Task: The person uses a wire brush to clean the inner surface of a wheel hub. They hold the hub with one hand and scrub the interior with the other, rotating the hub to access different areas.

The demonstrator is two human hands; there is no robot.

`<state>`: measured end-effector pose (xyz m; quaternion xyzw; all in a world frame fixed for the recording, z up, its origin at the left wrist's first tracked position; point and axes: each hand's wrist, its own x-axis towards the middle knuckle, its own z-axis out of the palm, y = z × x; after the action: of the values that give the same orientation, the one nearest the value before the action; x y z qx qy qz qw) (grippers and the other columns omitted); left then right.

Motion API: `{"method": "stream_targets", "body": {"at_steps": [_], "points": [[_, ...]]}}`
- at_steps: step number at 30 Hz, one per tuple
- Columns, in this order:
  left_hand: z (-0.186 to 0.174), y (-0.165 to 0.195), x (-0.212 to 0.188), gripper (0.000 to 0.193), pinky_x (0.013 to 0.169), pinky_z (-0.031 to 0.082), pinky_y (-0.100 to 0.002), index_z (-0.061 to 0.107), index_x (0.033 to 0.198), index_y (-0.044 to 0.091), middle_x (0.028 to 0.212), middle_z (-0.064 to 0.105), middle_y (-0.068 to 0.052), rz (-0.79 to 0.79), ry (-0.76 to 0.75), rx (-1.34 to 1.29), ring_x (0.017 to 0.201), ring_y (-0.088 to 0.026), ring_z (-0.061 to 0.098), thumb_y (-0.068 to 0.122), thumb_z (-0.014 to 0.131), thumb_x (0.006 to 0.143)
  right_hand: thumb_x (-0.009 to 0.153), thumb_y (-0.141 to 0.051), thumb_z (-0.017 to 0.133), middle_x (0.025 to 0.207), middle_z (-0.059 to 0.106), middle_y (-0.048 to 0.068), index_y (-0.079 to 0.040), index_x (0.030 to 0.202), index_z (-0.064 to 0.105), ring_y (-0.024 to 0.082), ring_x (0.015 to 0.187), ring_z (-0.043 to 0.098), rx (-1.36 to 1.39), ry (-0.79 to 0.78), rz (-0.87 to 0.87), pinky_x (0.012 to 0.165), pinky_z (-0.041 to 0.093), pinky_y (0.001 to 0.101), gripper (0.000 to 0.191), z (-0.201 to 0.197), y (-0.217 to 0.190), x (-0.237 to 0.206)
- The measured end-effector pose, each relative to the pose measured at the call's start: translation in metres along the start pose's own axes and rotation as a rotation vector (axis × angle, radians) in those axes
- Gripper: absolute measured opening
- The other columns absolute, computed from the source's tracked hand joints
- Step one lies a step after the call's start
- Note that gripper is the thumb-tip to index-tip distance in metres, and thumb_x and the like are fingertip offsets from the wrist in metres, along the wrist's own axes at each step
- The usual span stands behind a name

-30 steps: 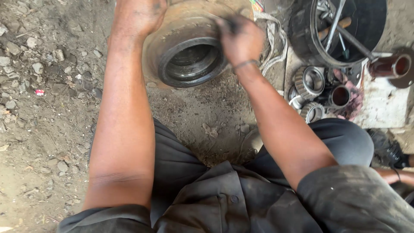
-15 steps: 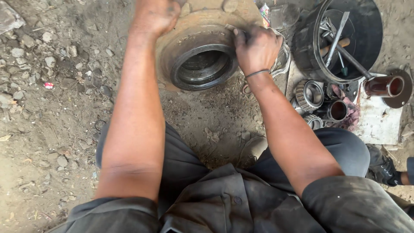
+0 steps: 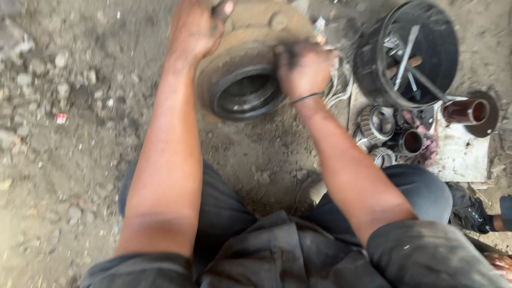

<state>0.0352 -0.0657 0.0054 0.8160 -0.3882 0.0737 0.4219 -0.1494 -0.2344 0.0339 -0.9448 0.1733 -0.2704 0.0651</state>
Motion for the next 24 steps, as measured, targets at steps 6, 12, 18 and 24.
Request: {"method": "stream_targets", "body": {"at_steps": [6,12,18,24], "points": [[-0.009,0.007,-0.001,0.025,0.082,0.054,-0.046,0.073,0.11,0.005,0.103,0.075,-0.018,-0.199,-0.107,-0.07,0.094,-0.036,0.071,0.029,0.071,0.106,0.089,-0.036,0.078,0.082,0.074,0.008,-0.013,0.083,0.076,0.033,0.082,0.069,0.023,-0.086,-0.144,0.08,0.047,0.05,0.023,0.016,-0.025,0.016],[-0.003,0.013,0.003,0.02,0.078,0.055,-0.044,0.074,0.106,0.007,0.095,0.075,-0.013,-0.267,-0.105,-0.014,0.086,-0.029,0.072,0.027,0.072,0.103,0.087,-0.038,0.079,0.084,0.077,0.008,-0.019,0.091,0.081,0.03,0.077,0.07,-0.024,-0.169,0.112,0.08,0.047,0.0492,0.02,-0.01,0.019,0.011],[-0.011,0.009,-0.001,0.015,0.081,0.058,-0.042,0.074,0.112,0.01,0.102,0.077,-0.01,-0.145,-0.079,-0.072,0.092,-0.026,0.074,0.024,0.071,0.106,0.089,-0.035,0.078,0.083,0.077,0.004,-0.02,0.088,0.081,0.029,0.078,0.07,-0.021,-0.074,-0.083,0.081,0.043,0.048,0.016,0.031,0.0,0.012],[-0.013,0.009,-0.004,0.018,0.081,0.058,-0.042,0.074,0.116,0.009,0.102,0.077,-0.011,-0.121,-0.043,-0.066,0.091,-0.026,0.074,0.024,0.071,0.107,0.087,-0.036,0.079,0.08,0.076,0.01,-0.014,0.089,0.081,0.031,0.074,0.069,0.036,-0.097,0.194,0.081,0.043,0.0483,0.022,0.007,0.032,-0.012]]}}
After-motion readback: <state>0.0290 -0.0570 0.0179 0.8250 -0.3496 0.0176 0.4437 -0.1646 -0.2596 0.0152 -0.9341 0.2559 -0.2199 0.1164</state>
